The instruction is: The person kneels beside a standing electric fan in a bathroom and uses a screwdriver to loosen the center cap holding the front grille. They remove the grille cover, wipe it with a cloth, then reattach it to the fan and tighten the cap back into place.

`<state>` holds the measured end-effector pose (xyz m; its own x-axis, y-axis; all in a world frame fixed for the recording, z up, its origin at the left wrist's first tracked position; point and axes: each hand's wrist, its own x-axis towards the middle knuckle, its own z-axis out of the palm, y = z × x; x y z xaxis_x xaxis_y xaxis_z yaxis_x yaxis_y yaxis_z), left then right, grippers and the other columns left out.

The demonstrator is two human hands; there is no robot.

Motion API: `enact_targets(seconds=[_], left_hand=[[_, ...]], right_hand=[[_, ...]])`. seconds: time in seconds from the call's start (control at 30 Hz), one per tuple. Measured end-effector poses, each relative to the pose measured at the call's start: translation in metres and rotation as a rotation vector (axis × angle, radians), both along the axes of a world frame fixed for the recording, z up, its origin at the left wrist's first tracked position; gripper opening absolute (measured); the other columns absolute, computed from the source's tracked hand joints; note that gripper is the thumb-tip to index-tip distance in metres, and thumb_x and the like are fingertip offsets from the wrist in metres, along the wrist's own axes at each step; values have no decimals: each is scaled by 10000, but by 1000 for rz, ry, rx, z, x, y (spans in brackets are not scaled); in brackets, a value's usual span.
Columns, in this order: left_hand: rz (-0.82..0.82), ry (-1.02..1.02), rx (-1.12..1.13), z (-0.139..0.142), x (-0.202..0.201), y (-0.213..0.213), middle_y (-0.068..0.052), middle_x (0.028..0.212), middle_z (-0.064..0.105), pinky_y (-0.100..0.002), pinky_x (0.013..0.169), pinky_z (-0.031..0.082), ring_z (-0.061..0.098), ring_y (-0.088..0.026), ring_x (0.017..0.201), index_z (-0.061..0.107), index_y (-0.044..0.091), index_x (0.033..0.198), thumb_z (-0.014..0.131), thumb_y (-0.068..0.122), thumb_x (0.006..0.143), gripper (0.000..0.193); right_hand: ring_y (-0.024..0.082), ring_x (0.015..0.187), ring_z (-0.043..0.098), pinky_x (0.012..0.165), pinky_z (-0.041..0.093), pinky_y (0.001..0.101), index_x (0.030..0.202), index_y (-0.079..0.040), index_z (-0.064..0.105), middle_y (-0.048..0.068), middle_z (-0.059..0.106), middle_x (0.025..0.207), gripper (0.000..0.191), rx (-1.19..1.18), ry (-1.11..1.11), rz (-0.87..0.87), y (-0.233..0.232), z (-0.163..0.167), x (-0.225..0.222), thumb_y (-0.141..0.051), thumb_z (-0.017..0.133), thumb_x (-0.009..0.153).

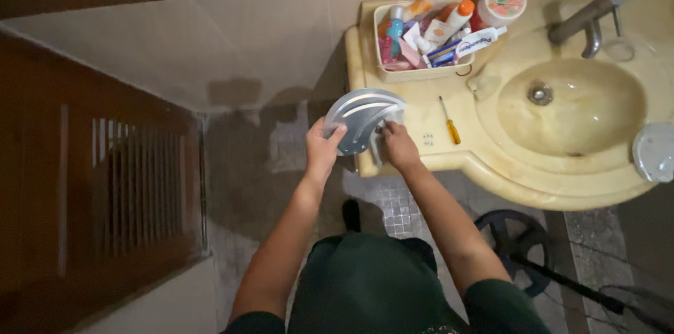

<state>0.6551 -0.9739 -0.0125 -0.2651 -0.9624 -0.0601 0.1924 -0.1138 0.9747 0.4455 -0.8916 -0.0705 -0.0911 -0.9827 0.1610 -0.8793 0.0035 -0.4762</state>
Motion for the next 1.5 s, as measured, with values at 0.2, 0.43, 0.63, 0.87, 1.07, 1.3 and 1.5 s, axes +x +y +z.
enact_targets(seconds=[0.2,0.43,0.63,0.87,1.07,1.3,1.5], left_hand=[[-62,70,108,-11,-39,-8,2,951,724,-261,788,534,648,-78,857,704,31,1051,747,45,906,151],[-110,-30,169,-54,-124,-4,-16,950,735,-254,798,531,659,-84,845,733,30,1055,785,28,882,181],[-166,46,160,-76,-183,3,-12,968,722,-253,821,531,654,-85,870,705,33,1085,787,22,880,221],[-121,-27,150,-76,-201,-8,-2,970,721,-246,824,524,646,-80,875,711,21,1089,782,10,879,222],[-91,-7,196,-74,-198,-20,1,961,721,-243,817,529,652,-80,866,710,13,1077,769,-5,872,214],[-143,81,172,-60,-197,-25,-2,971,707,-242,813,511,630,-77,869,699,3,1099,762,-3,916,193],[-138,45,158,-49,-200,-25,4,990,716,-237,838,515,637,-73,890,700,10,1125,750,2,908,223]], right_hand=[[387,1068,610,927,484,482,1206,-52,688,171,646,1196,379,-84,-27,-82,16,15,-37,-184,723,853],[316,974,628,821,448,510,983,-163,744,68,687,1009,143,64,155,-553,50,3,-150,-266,747,884],[339,960,643,801,450,532,1067,-122,716,112,683,1023,273,182,67,-610,48,-10,-193,-279,753,847],[408,936,636,824,509,518,1030,-69,658,194,653,1033,193,172,-78,-567,29,-33,-216,-191,711,890],[432,906,639,826,517,512,1043,-32,635,205,665,949,199,79,-181,-394,27,-32,-219,-94,651,855],[341,843,669,773,537,433,1012,-92,704,149,636,927,256,273,-346,-235,29,-21,-216,-191,765,784],[341,852,651,770,535,418,929,-65,714,136,646,916,169,168,-358,-165,30,-36,-218,-162,766,800]])
